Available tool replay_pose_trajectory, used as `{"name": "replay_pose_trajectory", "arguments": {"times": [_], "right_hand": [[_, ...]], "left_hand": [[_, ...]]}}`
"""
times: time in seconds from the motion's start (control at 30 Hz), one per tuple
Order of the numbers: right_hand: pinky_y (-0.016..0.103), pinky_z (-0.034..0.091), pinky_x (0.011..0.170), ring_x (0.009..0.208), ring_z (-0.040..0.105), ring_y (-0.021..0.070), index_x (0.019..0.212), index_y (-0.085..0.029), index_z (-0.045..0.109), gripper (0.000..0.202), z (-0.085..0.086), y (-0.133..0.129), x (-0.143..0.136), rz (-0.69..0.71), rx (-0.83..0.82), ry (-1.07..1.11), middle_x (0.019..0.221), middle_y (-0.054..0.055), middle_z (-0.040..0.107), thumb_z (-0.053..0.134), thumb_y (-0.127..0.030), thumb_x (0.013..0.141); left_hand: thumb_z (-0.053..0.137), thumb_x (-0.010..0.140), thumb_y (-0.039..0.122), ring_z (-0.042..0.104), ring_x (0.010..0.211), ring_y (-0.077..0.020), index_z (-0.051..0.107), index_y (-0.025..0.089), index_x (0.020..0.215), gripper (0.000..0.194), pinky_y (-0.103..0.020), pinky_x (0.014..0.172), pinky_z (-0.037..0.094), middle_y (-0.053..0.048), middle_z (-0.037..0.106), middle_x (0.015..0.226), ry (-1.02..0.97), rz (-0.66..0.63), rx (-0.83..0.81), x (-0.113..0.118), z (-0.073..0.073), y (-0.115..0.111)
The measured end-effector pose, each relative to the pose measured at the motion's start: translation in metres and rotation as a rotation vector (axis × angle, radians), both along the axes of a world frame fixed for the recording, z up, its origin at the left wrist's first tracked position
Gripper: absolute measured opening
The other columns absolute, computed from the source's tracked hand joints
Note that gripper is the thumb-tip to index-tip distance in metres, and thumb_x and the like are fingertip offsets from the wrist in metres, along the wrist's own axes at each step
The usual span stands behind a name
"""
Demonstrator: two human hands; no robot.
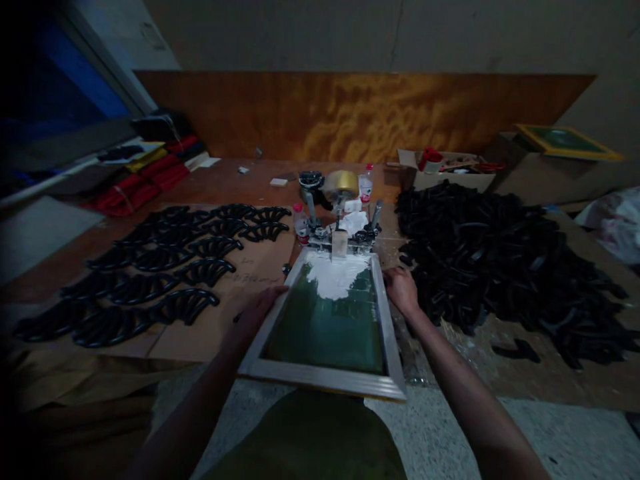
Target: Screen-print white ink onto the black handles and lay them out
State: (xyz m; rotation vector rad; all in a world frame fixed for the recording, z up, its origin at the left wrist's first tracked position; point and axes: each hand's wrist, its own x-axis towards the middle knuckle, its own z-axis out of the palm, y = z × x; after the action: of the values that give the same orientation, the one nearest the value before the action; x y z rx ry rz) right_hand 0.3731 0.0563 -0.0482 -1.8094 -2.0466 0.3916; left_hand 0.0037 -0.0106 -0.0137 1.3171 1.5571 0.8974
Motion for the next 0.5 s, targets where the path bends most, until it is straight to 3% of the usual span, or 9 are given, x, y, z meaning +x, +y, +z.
{"name": "replay_pose_trajectory", "arguments": {"times": [0.07, 0.13, 0.23, 0.37, 0.5], "right_hand": [[0.047, 0.042, 0.102, 0.116, 0.053, 0.0295, 0.117, -0.010, 0.065, 0.033, 0.016, 0.021, -0.007, -0.035, 0.152, -0.036, 0.122, 0.018, 0.062, 0.052, -0.016, 0.088], [0.047, 0.039, 0.103, 0.125, 0.046, 0.0311, 0.131, -0.012, 0.055, 0.048, 0.031, 0.041, -0.033, 0.053, 0.271, -0.082, 0.138, 0.018, 0.051, 0.060, -0.020, 0.084], [0.040, 0.041, 0.100, 0.123, 0.046, 0.0291, 0.128, -0.012, 0.054, 0.046, 0.043, 0.060, -0.081, 0.212, 0.182, -0.236, 0.134, 0.017, 0.052, 0.060, -0.020, 0.083], [0.028, 0.044, 0.081, 0.099, 0.059, 0.0224, 0.105, -0.013, 0.062, 0.022, 0.037, 0.049, -0.113, 0.263, -0.075, -0.391, 0.107, 0.013, 0.065, 0.049, -0.014, 0.088], [0.028, 0.044, 0.079, 0.098, 0.059, 0.0231, 0.104, -0.011, 0.061, 0.023, 0.030, 0.008, -0.103, 0.501, -0.066, -0.433, 0.105, 0.015, 0.064, 0.046, -0.010, 0.086]], "left_hand": [[0.046, 0.089, 0.048, 0.047, 0.134, -0.0268, 0.062, 0.021, 0.129, 0.051, -0.042, 0.115, 0.033, -0.007, 0.058, 0.139, 0.011, -0.011, -0.044, -0.001, -0.027, -0.009], [0.050, 0.088, 0.044, 0.044, 0.137, -0.0261, 0.052, 0.019, 0.138, 0.057, -0.043, 0.116, 0.030, -0.009, 0.051, 0.146, -0.013, -0.011, -0.042, 0.002, -0.052, -0.010], [0.049, 0.089, 0.042, 0.040, 0.140, -0.0253, 0.046, 0.017, 0.143, 0.060, -0.042, 0.117, 0.028, -0.011, 0.047, 0.149, -0.036, -0.024, -0.020, 0.006, -0.076, -0.008], [0.047, 0.090, 0.046, 0.041, 0.140, -0.0246, 0.047, 0.016, 0.142, 0.059, -0.041, 0.117, 0.028, -0.012, 0.048, 0.149, -0.030, -0.027, -0.037, 0.005, -0.090, -0.006], [0.047, 0.090, 0.049, 0.044, 0.137, -0.0264, 0.050, 0.014, 0.138, 0.060, -0.042, 0.115, 0.031, -0.014, 0.052, 0.144, -0.031, 0.004, -0.068, 0.004, -0.095, -0.008]]}}
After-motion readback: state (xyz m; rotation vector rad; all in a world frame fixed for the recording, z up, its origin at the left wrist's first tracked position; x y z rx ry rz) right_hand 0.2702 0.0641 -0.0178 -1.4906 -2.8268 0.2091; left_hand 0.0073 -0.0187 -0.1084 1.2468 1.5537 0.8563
